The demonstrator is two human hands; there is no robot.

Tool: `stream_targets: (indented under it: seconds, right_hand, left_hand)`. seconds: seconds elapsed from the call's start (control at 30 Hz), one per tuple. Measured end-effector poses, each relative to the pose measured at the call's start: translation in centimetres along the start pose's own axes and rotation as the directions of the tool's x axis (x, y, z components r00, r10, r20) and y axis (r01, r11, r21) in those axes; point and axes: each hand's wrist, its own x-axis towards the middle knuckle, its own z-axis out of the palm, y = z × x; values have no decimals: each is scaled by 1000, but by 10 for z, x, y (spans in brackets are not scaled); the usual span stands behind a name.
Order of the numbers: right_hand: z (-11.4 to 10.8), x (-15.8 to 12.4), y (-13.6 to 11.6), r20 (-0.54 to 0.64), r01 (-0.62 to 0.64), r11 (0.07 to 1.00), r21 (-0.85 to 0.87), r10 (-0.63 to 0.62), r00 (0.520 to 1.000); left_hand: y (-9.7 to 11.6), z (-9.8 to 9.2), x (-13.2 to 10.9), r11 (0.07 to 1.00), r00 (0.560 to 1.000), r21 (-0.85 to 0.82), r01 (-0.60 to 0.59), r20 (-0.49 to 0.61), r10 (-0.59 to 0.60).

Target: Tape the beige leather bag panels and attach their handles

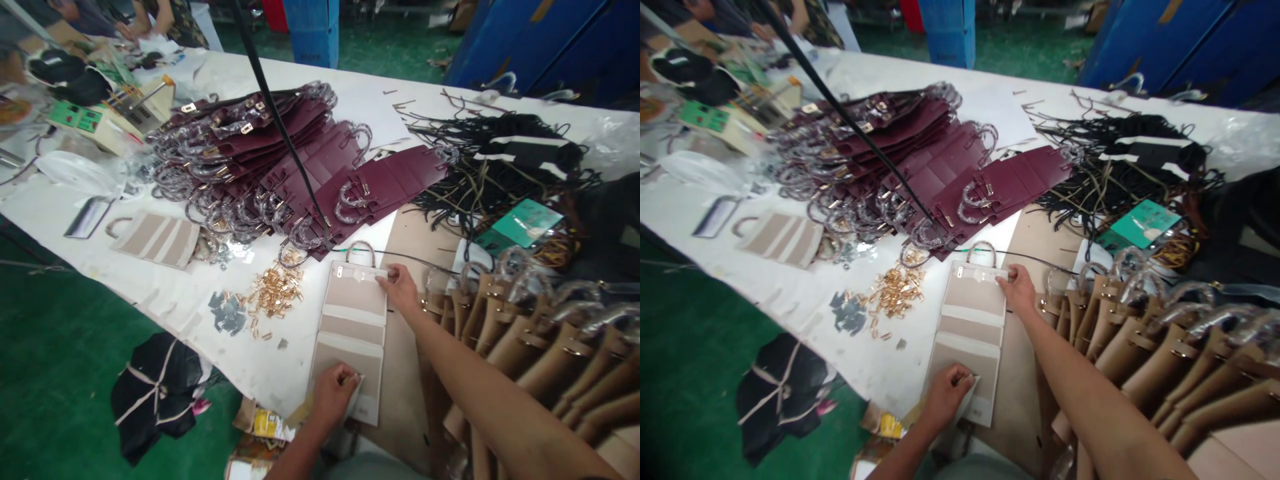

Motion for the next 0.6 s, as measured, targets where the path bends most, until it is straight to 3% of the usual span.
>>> stream_targets:
  seconds: [0.07, 0.17, 0.43, 0.6]
  right_hand:
    - [-2, 8, -5, 30, -94, 994, -48, 96, 995]
    - [-7, 19, -11, 83, -121, 988, -100, 129, 988]
    - [-10, 2, -13, 110, -26, 995, -97, 36, 993]
    - [-17, -4, -14, 271, 65, 994, -88, -39, 962]
  left_hand:
    - [-1, 0, 1, 1000, 1000, -8, -11, 3, 11]
    - [-3, 1, 1, 999, 999, -17, -32, -6, 32]
    - [-8, 3, -1, 999, 999, -21, -32, -28, 31]
    - [-11, 2, -2, 998, 998, -53, -39, -41, 36]
